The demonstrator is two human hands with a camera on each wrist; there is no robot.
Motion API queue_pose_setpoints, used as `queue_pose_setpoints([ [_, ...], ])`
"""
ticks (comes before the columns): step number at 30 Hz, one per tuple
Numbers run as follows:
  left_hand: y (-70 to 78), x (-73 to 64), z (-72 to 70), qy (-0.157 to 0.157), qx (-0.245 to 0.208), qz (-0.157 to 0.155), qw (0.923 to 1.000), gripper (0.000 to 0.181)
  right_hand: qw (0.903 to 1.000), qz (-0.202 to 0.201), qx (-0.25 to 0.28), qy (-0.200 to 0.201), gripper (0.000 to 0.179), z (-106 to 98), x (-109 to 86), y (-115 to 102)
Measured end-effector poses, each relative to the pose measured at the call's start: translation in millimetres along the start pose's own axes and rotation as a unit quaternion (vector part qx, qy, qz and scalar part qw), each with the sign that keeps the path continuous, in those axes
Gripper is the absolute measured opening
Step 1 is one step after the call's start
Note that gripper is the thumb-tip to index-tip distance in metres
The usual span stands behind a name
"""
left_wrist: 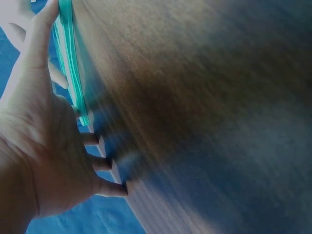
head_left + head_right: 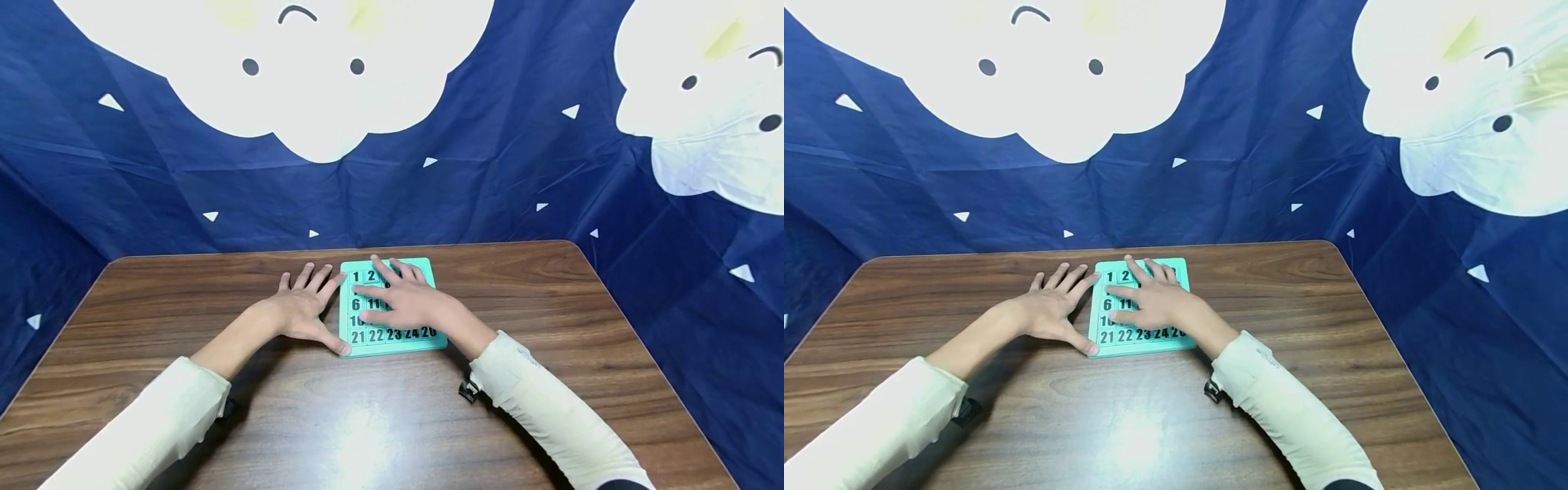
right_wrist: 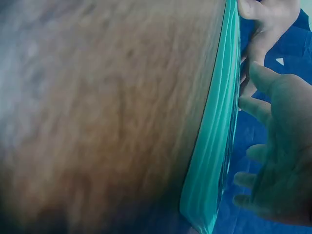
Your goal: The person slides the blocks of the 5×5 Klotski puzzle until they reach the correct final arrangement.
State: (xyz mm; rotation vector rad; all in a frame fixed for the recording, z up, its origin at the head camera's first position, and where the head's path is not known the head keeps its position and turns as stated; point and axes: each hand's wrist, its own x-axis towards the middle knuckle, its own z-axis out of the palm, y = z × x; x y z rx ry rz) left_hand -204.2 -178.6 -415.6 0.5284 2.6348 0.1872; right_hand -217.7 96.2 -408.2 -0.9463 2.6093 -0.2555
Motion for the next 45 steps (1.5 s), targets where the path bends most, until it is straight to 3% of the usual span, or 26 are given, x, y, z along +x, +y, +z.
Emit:
queue_pose_setpoints([
  [7, 3.4, -1.0, 0.8, 0.003, -0.007, 0.004, 1.0, 0.16, 0.9987, 0.044, -0.025, -0.002, 0.069, -3, -19.6, 16],
  [12, 3.1, 0.5, 1.7, 0.0, -0.002, 0.003, 1.0, 0.16, 0.9995, 0.023, 0.001, 0.023, 0.07, -4, -11.8, 11],
  [18, 3.6, -1.4, 1.3, -0.001, -0.002, 0.002, 1.0, 0.158, 0.9997, 0.016, -0.01, 0.014, 0.073, -1, 6.2, -3],
  [24, 4.2, -4.9, 2.2, -0.001, -0.005, 0.001, 1.0, 0.158, 0.9997, 0.01, -0.02, -0.012, 0.076, 3, -6.4, -7],
  [31, 3.8, -3.5, 4.3, 0.0, -0.001, 0.001, 1.0, 0.159, 0.999, 0.017, -0.006, 0.042, 0.077, 0, -4.3, 2],
  [37, 3.3, -4.3, 5.8, -0.001, -0.005, -0.001, 1.0, 0.159, 0.9996, 0.013, -0.012, 0.023, 0.077, 3, 3.1, -4],
  [42, 3.6, -6.2, 6.1, 0.001, -0.006, 0.0, 1.0, 0.158, 0.9996, 0.004, -0.029, -0.003, 0.078, 3, -6.2, -10],
  [45, 3.5, -7.0, 6.1, 0.003, -0.009, 0.0, 1.0, 0.158, 0.9996, 0.0, -0.028, 0.009, 0.078, 0, -10.2, -8],
])
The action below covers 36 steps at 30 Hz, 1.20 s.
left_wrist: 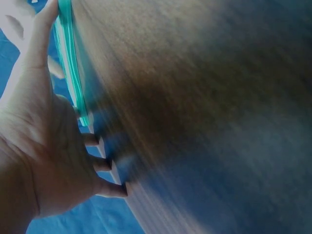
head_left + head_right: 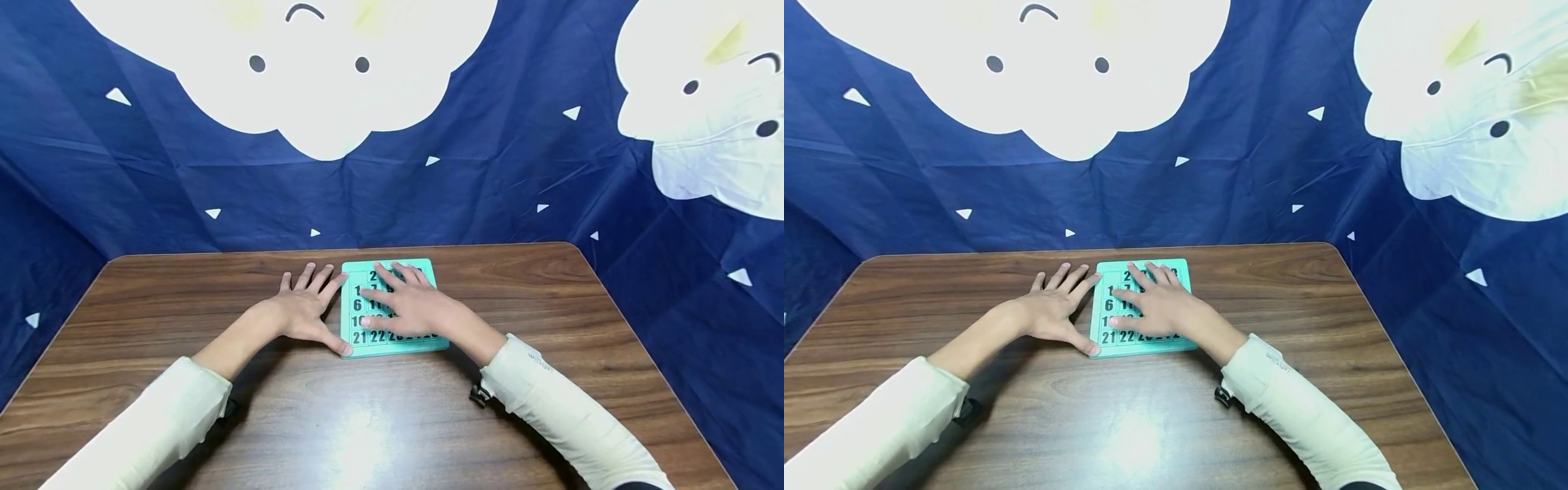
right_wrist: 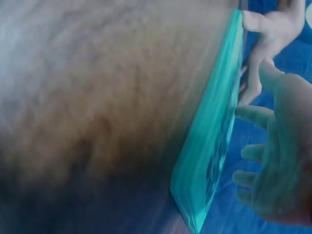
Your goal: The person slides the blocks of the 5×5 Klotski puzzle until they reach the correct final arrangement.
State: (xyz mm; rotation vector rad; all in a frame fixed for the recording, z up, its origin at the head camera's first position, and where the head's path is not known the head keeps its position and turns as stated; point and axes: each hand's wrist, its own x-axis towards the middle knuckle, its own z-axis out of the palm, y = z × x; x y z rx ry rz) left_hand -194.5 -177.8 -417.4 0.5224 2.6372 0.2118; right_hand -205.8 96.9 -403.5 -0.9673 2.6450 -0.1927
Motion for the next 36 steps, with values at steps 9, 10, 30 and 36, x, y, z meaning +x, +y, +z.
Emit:
queue_pose_setpoints([
  [9, -0.3, 3.6, -1.6, -0.003, 0.002, 0.004, 1.0, 0.159, 0.9994, 0.03, 0.005, 0.018, 0.078, 0, 15.5, 8],
  [10, -0.6, 3.7, -2.0, -0.005, 0.002, 0.003, 1.0, 0.158, 0.9996, 0.024, 0.008, 0.013, 0.079, 1, 18.6, 6],
  [30, -2.6, 8.4, -6.1, -0.004, 0.005, 0.005, 1.0, 0.16, 0.9984, 0.049, 0.012, 0.024, 0.079, -1, 7.2, 32],
  [36, -5.3, 7.9, -6.0, -0.005, 0.006, 0.002, 1.0, 0.159, 0.9987, 0.037, 0.023, 0.026, 0.079, -1, 17.1, 28],
])
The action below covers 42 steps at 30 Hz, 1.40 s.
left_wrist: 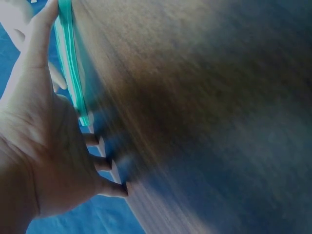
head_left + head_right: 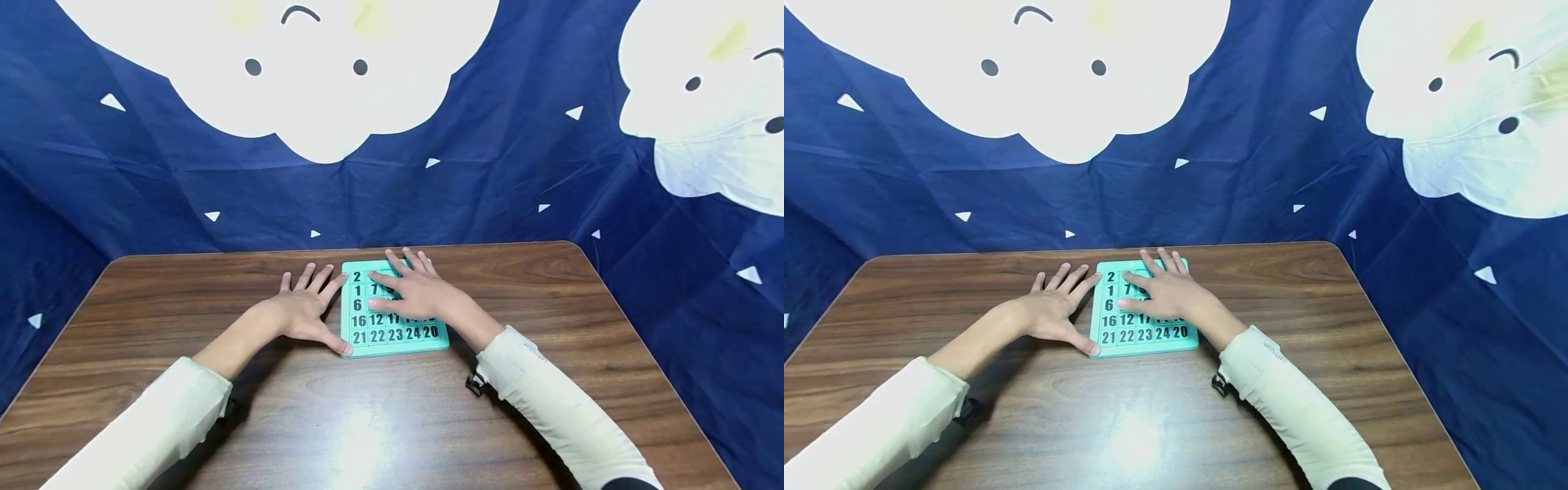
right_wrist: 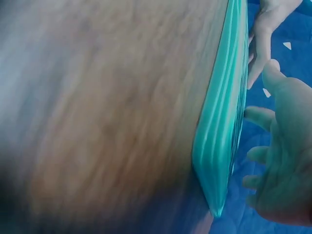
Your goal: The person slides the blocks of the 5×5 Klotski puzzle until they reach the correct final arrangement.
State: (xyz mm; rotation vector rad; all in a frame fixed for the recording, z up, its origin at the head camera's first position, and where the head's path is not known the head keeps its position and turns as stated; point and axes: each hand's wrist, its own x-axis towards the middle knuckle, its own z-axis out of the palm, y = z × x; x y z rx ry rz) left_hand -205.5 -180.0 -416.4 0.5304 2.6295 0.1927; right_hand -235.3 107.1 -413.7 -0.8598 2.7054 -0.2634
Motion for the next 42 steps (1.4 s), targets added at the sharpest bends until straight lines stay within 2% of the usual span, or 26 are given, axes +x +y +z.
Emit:
queue_pose_setpoints([
  [5, 0.1, -1.0, 1.3, 0.002, -0.006, 0.0, 1.0, 0.161, 0.9995, 0.024, -0.004, 0.02, 0.075, -9, -16.9, 17],
  [9, -0.9, -1.5, 1.3, 0.003, -0.005, -0.001, 1.0, 0.162, 0.9992, 0.038, 0.002, 0.012, 0.074, -13, -26.9, 29],
  [17, -3.2, 1.3, 3.0, 0.003, -0.01, -0.001, 0.9999, 0.163, 0.9999, 0.016, 0.005, 0.001, 0.077, -4, -15.2, 19],
  [22, -0.4, -1.2, 0.8, 0.006, -0.008, 0.002, 0.9999, 0.162, 0.9996, 0.014, 0.013, 0.02, 0.073, -11, -35.0, 30],
  [26, 0.1, -2.5, 0.3, 0.003, -0.008, 0.002, 1.0, 0.162, 0.9997, 0.023, 0.005, 0.006, 0.07, -12, -49.4, 36],
  [29, 0.5, -3.3, -0.4, 0.002, -0.013, 0.002, 0.9999, 0.161, 0.9995, 0.031, 0.004, -0.003, 0.071, -10, -48.1, 39],
  [35, -0.6, -3.4, 0.8, 0.006, -0.008, -0.001, 0.9999, 0.162, 0.9991, 0.037, 0.019, 0.008, 0.073, -9, -39.2, 43],
  [42, 0.4, -4.4, 0.7, 0.007, -0.011, 0.002, 0.9999, 0.162, 0.9989, 0.04, 0.022, 0.011, 0.066, -14, -69.2, 48],
])
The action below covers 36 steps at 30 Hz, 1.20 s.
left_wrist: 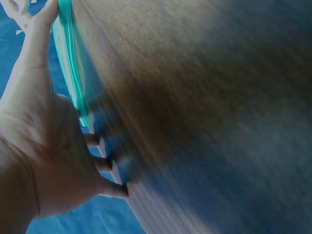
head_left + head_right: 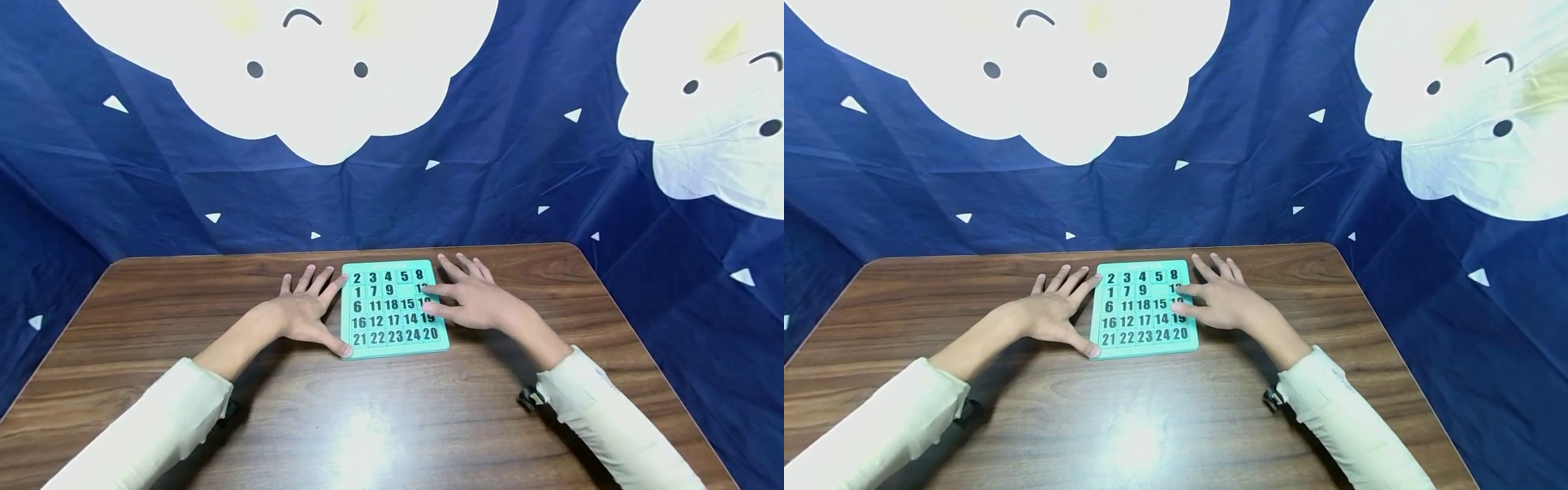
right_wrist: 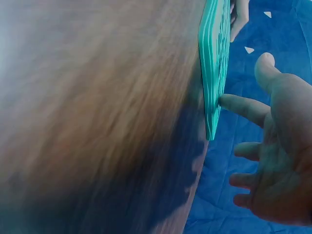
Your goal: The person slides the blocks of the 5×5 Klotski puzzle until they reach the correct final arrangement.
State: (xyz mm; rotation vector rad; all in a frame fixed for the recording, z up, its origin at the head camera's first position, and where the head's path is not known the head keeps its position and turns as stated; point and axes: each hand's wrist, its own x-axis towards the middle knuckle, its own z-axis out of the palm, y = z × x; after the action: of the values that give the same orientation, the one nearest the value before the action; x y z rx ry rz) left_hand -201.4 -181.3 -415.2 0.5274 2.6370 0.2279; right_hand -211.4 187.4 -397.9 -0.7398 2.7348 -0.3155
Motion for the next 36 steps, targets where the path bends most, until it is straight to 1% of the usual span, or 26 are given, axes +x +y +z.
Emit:
queue_pose_setpoints([
  [2, 0.4, 0.2, -0.5, 0.0, 0.0, 0.001, 1.0, 0.162, 1.0, -0.002, -0.001, -0.005, 0.065, 1, -5.5, 0],
  [4, 0.4, 0.7, -0.8, 0.0, 0.0, 0.001, 1.0, 0.162, 0.9999, -0.01, 0.0, -0.01, 0.066, 3, -5.9, -2],
  [8, -0.2, 2.5, -0.6, -0.001, -0.001, 0.004, 1.0, 0.162, 0.9993, -0.033, 0.012, -0.015, 0.068, 7, 2.1, -8],
  [10, -0.4, 3.2, -0.4, -0.001, 0.0, 0.004, 1.0, 0.162, 0.999, -0.038, 0.019, -0.012, 0.069, 6, 7.0, -9],
  [12, -0.7, 3.5, -0.3, -0.001, 0.001, 0.003, 1.0, 0.162, 0.9993, -0.031, 0.023, -0.002, 0.07, 4, 11.4, -8],
  [15, -1.5, 3.6, 0.3, -0.003, 0.004, 0.0, 1.0, 0.163, 0.9998, -0.003, 0.018, 0.011, 0.073, 0, 16.2, -2],
  [17, -2.4, 3.9, 0.9, -0.004, 0.006, -0.002, 1.0, 0.163, 0.9998, 0.013, 0.013, 0.008, 0.075, 0, 16.9, 3],
  [19, -2.8, 4.2, 1.6, -0.005, 0.006, -0.002, 1.0, 0.163, 0.9997, 0.021, 0.011, -0.005, 0.075, 2, 14.2, 7],
  [22, -1.6, 4.8, 2.1, -0.007, 0.003, 0.0, 1.0, 0.162, 0.9996, 0.016, 0.014, -0.02, 0.076, 5, 3.3, 6],
  [25, 0.6, 4.7, 1.4, -0.008, 0.002, 0.002, 1.0, 0.163, 0.9996, 0.011, 0.008, -0.023, 0.075, 6, -8.7, 0],
  [27, 1.4, 4.6, 0.7, -0.008, 0.0, 0.002, 1.0, 0.163, 0.9998, 0.01, 0.0, -0.017, 0.074, 3, -11.9, -6],
  [29, 1.4, 4.5, 0.3, -0.008, 0.003, 0.0, 1.0, 0.163, 0.9999, 0.007, -0.007, -0.006, 0.073, 1, -7.4, -12],
  [32, 0.4, 4.3, -0.1, -0.008, 0.007, -0.002, 0.9999, 0.163, 0.9999, 0.003, -0.008, 0.008, 0.073, -2, 9.2, -19],
  [34, -0.2, 4.0, 0.4, -0.008, 0.008, -0.003, 0.9999, 0.163, 1.0, 0.005, -0.006, 0.003, 0.073, 0, 21.7, -20],
  [36, -0.6, 3.6, 1.1, -0.008, 0.006, -0.003, 0.9999, 0.163, 0.9999, 0.009, -0.004, -0.006, 0.073, 4, 28.2, -17],
])
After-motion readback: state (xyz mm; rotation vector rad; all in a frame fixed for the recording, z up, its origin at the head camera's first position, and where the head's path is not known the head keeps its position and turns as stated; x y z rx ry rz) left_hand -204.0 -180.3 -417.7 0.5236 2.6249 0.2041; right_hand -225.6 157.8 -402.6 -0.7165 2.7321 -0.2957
